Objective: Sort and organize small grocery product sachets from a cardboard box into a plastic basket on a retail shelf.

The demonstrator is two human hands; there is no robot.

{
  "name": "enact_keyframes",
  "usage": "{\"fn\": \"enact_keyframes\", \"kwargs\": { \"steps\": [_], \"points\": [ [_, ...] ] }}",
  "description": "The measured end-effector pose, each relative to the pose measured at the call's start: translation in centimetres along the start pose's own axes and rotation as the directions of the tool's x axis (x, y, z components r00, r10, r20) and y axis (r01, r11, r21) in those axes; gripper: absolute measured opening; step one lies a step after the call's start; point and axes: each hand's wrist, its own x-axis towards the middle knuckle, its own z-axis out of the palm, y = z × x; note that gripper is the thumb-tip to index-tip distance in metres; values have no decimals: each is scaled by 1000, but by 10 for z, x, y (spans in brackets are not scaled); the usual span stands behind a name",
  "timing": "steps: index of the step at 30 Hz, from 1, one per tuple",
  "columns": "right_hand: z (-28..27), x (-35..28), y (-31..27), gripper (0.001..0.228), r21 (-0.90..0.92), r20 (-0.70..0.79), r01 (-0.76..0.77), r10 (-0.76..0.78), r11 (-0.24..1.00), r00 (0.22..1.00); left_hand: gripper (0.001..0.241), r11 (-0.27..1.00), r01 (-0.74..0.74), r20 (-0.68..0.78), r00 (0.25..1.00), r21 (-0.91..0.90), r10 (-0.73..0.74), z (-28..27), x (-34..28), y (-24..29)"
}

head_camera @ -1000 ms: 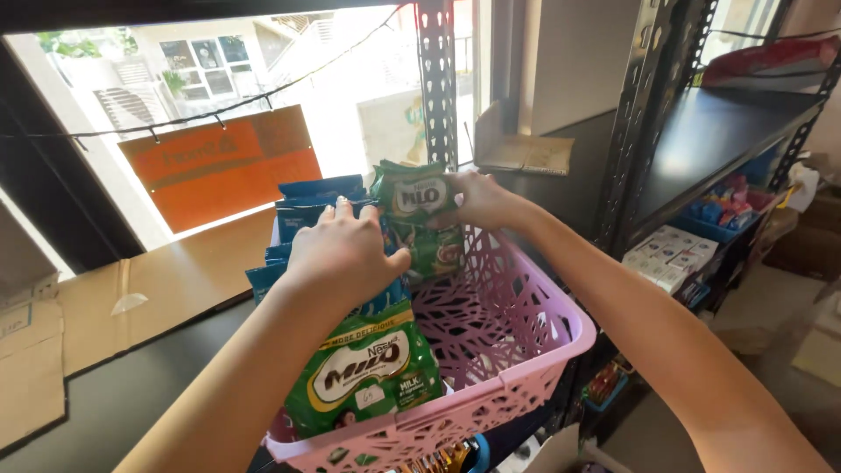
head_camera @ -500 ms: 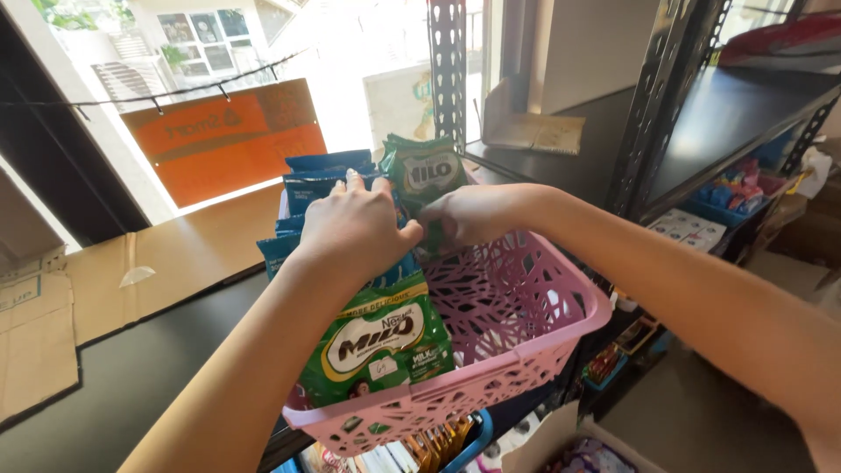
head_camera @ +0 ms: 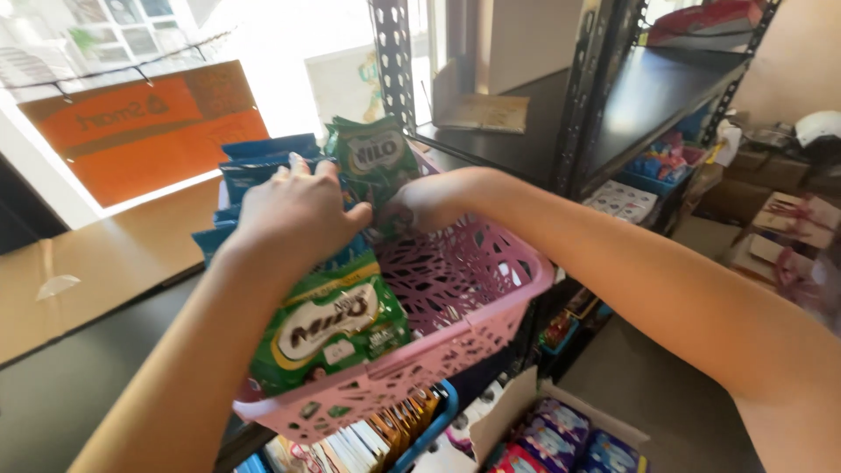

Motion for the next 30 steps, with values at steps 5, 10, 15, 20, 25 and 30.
{"fn": "enact_keyframes", "kwargs": {
  "steps": [5, 10, 15, 20, 25, 30],
  "points": [
    [-56, -108, -56, 49, 217, -109, -66, 91, 974, 990, 93, 995, -25, 82, 996, -95, 33, -32, -24, 5],
    [-12, -260, -95, 37, 376, -682, 341, 8, 862, 732, 55, 848, -522, -558, 733, -95, 389, -52, -127, 55],
    [161, -355, -88, 37, 709, -659, 356, 393, 608, 642, 44, 581, -748, -657, 618, -322, 432, 54, -223, 126],
    [399, -401, -56, 37, 966, -258, 127, 806, 225, 533, 27, 389, -531, -330, 816, -753, 475, 290, -254, 199],
    [678, -458, -77, 23, 944, 328, -151, 804, -292, 496, 31, 716, 40, 507, 733, -697, 453, 571, -371, 242],
    [823, -474, -132, 24, 872, 450, -409, 771, -270, 451, 42, 718, -73, 482, 694, -692, 534, 650, -448, 275]
  ]
}}
